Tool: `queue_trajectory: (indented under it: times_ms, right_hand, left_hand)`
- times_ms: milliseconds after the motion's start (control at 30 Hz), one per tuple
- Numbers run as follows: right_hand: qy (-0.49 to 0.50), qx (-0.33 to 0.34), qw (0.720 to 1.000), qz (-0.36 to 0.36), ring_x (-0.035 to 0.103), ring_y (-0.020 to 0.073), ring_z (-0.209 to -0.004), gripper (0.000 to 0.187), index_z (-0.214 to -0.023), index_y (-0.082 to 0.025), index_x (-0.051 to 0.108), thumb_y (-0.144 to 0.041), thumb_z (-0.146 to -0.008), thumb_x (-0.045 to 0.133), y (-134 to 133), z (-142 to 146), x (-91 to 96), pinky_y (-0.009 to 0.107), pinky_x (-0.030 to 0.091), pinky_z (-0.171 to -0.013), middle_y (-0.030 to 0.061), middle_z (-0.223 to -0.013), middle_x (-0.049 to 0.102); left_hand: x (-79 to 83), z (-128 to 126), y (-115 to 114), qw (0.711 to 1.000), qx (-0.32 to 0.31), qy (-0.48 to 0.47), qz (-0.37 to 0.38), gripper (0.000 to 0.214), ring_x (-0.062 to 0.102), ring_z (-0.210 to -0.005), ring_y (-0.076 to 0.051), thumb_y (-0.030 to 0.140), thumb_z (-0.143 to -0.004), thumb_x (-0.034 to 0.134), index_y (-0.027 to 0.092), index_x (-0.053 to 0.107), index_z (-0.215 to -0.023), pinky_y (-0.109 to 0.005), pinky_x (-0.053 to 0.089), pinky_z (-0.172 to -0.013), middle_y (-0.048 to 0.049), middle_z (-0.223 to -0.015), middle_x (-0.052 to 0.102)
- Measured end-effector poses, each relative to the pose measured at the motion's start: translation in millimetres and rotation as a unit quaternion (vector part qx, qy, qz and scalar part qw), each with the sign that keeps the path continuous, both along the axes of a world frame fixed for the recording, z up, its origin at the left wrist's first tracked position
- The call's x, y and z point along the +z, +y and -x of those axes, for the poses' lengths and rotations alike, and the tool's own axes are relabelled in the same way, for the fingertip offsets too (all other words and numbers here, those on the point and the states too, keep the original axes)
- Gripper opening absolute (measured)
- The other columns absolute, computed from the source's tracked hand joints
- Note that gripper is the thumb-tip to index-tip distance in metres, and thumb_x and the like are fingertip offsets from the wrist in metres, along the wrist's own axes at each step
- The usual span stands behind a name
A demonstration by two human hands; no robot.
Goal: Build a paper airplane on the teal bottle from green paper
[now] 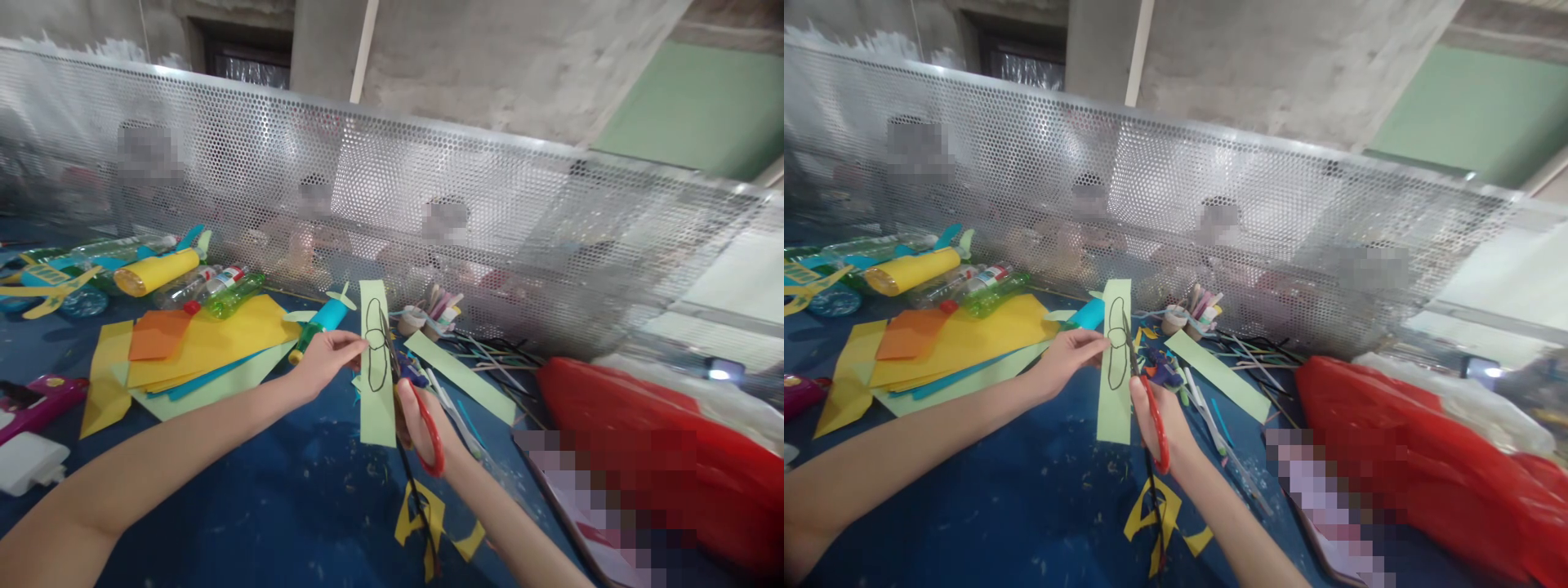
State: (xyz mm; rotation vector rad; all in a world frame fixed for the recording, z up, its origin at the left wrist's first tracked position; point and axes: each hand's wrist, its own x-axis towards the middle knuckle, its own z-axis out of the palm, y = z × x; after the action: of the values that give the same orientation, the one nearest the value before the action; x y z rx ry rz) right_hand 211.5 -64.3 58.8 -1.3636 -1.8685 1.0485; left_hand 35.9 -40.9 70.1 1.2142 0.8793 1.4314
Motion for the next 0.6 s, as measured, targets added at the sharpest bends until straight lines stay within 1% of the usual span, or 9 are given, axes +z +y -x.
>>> queue_trajectory:
  times_ms: [200, 333, 433, 533, 600]
  right_hand:
    - [0.012, -0.003, 1.000, -0.006, 0.040, 0.0145, -0.033, 0.052, -0.051, -0.024, 0.036, -0.066, -0.082, 0.031, 0.9, 0.3, -1.1, 0.029, 0.036, -0.034, -0.0016, -0.038, 0.037]
    - [0.014, -0.006, 1.000, -0.007, 0.038, 0.0130, -0.033, 0.049, -0.053, -0.024, 0.037, -0.064, -0.082, 0.033, 1.2, -0.2, -1.0, 0.028, 0.037, -0.033, -0.0032, -0.040, 0.036]
    - [0.013, -0.007, 0.999, -0.036, 0.036, 0.0128, -0.034, 0.048, -0.054, -0.024, 0.038, -0.063, -0.082, 0.034, 3.1, -1.4, -2.7, 0.028, 0.037, -0.034, -0.0040, -0.041, 0.035]
    - [-0.005, -0.006, 0.997, -0.076, 0.039, 0.0141, -0.038, 0.048, -0.052, -0.024, 0.039, -0.062, -0.082, 0.036, 4.8, -2.4, -2.9, 0.029, 0.038, -0.039, -0.0032, -0.041, 0.036]
    - [-0.014, -0.006, 0.996, -0.090, 0.040, 0.0146, -0.040, 0.048, -0.052, -0.024, 0.038, -0.061, -0.083, 0.036, 5.4, -2.6, -2.3, 0.029, 0.038, -0.041, -0.0030, -0.041, 0.036]
  left_hand:
    - [-0.7, 0.8, 1.2, 1.000, -0.001, 0.007, -0.001, 0.022, 0.057, -0.059, -0.012, 0.036, -0.069, 0.068, 0.014, 0.067, -0.071, -0.028, 0.048, -0.063, -0.0020, -0.064, 0.064]
    - [1.4, 1.8, 1.3, 1.000, -0.005, 0.005, -0.005, 0.022, 0.057, -0.060, -0.013, 0.036, -0.069, 0.067, 0.014, 0.066, -0.070, -0.028, 0.047, -0.064, -0.0020, -0.064, 0.064]
    - [2.0, 2.8, 1.3, 1.000, 0.002, 0.006, -0.005, 0.020, 0.056, -0.059, -0.012, 0.035, -0.068, 0.067, 0.015, 0.066, -0.069, -0.026, 0.046, -0.063, -0.0007, -0.063, 0.063]
    - [1.6, 3.4, 1.6, 1.000, 0.009, 0.006, -0.008, 0.019, 0.054, -0.059, -0.011, 0.035, -0.068, 0.067, 0.015, 0.065, -0.067, -0.025, 0.044, -0.062, 0.0007, -0.062, 0.061]
    - [1.5, 3.7, 1.8, 1.000, 0.008, 0.001, -0.005, 0.021, 0.054, -0.060, -0.011, 0.036, -0.067, 0.068, 0.015, 0.064, -0.066, -0.025, 0.045, -0.063, 0.0007, -0.062, 0.061]
